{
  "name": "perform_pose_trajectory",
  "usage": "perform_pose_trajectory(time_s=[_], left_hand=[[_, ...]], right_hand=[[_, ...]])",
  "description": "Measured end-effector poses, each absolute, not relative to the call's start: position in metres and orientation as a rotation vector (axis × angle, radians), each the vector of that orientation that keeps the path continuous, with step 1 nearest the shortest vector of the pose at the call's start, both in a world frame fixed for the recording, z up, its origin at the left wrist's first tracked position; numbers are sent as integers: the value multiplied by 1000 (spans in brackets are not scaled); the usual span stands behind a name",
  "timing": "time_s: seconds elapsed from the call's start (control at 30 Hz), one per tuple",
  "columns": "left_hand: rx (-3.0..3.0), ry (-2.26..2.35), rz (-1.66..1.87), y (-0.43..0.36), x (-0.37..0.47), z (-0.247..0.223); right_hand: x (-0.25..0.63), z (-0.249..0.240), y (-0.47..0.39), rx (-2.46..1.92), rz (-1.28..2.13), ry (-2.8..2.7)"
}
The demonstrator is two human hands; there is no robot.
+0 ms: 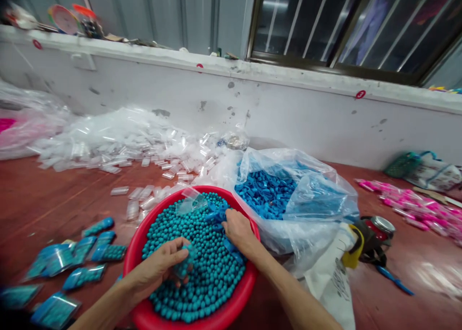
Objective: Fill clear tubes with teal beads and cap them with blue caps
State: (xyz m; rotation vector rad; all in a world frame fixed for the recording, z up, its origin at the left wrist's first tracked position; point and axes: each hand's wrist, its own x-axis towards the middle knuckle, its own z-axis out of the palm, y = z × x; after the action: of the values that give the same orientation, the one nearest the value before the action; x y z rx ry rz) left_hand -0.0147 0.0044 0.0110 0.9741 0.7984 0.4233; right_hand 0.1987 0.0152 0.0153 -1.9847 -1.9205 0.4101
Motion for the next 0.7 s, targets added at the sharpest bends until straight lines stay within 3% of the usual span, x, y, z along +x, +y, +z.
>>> perform_pose_trajectory(time_s=[0.3,0.53,0.7], left_hand=[[889,863,671,10,-15,15],[900,879,718,11,-16,18],[901,801,727,9,-16,18]], right_hand=[[194,12,1,-1787,988,-1715],[179,29,-17,-1799,322,-2224],[135,6,-14,-1688,210,-2526]])
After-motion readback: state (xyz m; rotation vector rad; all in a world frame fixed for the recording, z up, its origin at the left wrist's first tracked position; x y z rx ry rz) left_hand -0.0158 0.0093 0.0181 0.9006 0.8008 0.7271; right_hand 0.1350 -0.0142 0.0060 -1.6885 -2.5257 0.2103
